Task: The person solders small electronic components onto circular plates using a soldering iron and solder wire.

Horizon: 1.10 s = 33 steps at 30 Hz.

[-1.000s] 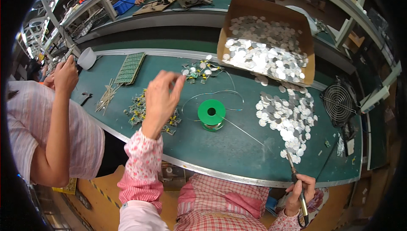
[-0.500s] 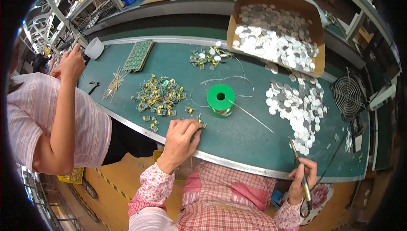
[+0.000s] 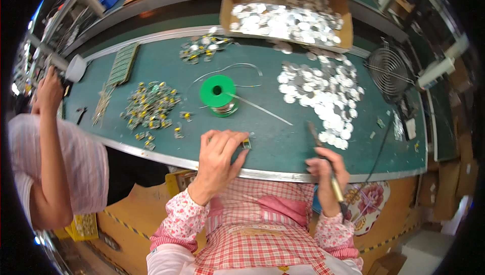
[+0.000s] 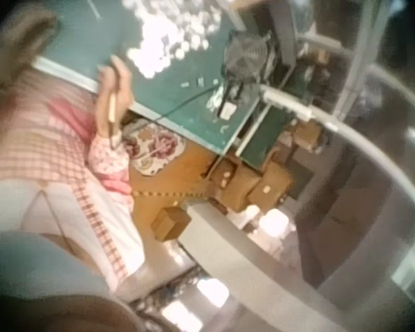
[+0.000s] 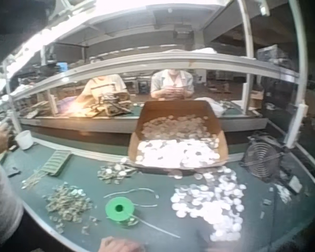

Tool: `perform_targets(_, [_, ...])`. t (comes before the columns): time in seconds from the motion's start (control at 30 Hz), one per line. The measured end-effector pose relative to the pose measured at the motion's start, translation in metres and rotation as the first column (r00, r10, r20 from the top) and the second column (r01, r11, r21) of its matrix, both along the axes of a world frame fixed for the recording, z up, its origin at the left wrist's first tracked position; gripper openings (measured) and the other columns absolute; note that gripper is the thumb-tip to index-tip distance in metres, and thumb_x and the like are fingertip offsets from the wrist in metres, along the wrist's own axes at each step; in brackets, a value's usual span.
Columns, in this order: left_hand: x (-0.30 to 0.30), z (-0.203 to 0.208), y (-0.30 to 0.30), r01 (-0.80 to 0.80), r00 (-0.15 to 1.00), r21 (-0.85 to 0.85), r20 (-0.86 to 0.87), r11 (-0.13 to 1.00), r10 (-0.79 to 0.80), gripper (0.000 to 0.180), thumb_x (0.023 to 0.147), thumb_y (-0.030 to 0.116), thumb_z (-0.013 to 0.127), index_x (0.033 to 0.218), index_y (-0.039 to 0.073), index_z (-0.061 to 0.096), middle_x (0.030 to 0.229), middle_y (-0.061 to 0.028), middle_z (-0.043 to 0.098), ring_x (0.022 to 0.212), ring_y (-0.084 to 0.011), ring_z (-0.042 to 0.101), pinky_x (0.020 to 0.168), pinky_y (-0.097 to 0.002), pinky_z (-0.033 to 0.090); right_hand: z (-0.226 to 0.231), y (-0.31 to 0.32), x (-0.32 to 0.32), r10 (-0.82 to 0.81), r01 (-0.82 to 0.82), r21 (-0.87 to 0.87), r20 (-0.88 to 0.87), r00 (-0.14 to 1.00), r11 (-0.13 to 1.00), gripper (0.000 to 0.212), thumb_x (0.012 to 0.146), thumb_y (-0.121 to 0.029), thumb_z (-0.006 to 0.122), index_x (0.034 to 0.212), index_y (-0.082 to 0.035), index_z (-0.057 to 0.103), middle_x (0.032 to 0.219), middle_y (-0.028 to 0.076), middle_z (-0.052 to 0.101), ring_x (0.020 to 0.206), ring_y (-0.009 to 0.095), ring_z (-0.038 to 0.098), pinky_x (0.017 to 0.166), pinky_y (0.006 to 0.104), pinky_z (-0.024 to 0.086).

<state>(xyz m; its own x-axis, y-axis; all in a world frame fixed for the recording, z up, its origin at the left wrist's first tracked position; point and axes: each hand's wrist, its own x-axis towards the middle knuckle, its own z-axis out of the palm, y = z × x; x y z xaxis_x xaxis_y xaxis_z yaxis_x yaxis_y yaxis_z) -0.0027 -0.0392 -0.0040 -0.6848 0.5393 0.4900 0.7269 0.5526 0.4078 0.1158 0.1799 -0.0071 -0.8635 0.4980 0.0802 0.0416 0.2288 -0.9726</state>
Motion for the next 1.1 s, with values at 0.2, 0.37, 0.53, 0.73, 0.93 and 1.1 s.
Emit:
perform_targets(0.2, [0.022,-0.008,0.048,0.201,0.917,0.246,0.292,0.948,-0.271,0.045,0.071,-0.002,0.072,0.112,0.002,0.054,0.101,-0.0100,0.065,0.088,-0.0234,0.064,0.077,-0.0328,0.050,-0.008,-0.019,-0.022,0.074,-0.064,0.069,-0.149,0.986,0.996,0.027,0.082,-0.003,0.069,0.107,-0.003,0.057,0.092,0.011,0.067,0.081,0.017,0.067,0.070,0.0266,0.053])
perform_targets(0.37, [0.026,-0.006,0.061,0.190,0.781,0.370,0.504,0.909,-0.369,0.049,0.074,-0.003,0.072,0.117,-0.002,0.049,0.107,-0.0124,0.064,0.091,-0.0193,0.066,0.080,-0.0291,0.051,-0.015,-0.013,-0.016,0.023,0.006,0.181,-0.156,0.987,0.983,0.023,0.083,-0.003,0.068,0.103,-0.003,0.056,0.090,0.010,0.066,0.074,0.015,0.065,0.061,0.0256,0.051])
perform_targets(0.53, [0.028,0.001,0.074,-0.096,0.371,0.550,0.793,0.829,-0.483,0.042,0.080,0.004,0.071,0.116,-0.002,0.051,0.100,-0.0081,0.064,0.090,-0.0155,0.064,0.078,-0.0282,0.052,-0.015,-0.016,-0.011,-0.053,0.074,0.122,-0.165,0.985,0.990,0.019,0.085,0.003,0.064,0.098,-0.003,0.052,0.088,0.010,0.066,0.077,0.011,0.063,0.065,0.0222,0.049])
perform_targets(0.73, [0.018,0.006,0.067,-0.045,0.087,0.533,0.845,0.845,-0.528,0.027,0.083,0.005,0.068,0.108,-0.002,0.058,0.098,-0.0053,0.064,0.087,-0.0093,0.061,0.076,-0.0245,0.050,-0.002,-0.014,-0.003,0.009,0.011,0.101,-0.194,0.981,0.995,0.015,0.084,0.004,0.061,0.095,-0.002,0.053,0.084,0.010,0.060,0.072,0.017,0.061,0.064,0.0276,0.048])
perform_targets(0.93, [0.003,0.020,0.054,0.291,0.296,0.338,0.858,0.895,-0.420,0.016,0.086,0.004,0.065,0.101,0.000,0.063,0.097,-0.0020,0.063,0.079,-0.0083,0.057,0.071,-0.0226,0.046,-0.001,0.017,-0.026,-0.136,0.180,0.235,-0.193,0.972,0.955,0.011,0.085,0.004,0.060,0.093,-0.001,0.055,0.082,0.010,0.062,0.073,0.019,0.060,0.065,0.0289,0.047])
perform_targets(1.1, [0.002,0.008,0.055,-0.048,0.156,0.468,0.876,0.882,-0.456,0.013,0.087,0.005,0.064,0.099,0.000,0.064,0.092,-0.0020,0.064,0.077,-0.0084,0.055,0.070,-0.0227,0.045,0.007,0.053,-0.081,-0.044,0.144,0.728,-0.155,0.987,0.670,0.019,0.079,0.000,0.066,0.095,-0.004,0.057,0.081,0.009,0.063,0.071,0.027,0.058,0.064,0.0349,0.046])
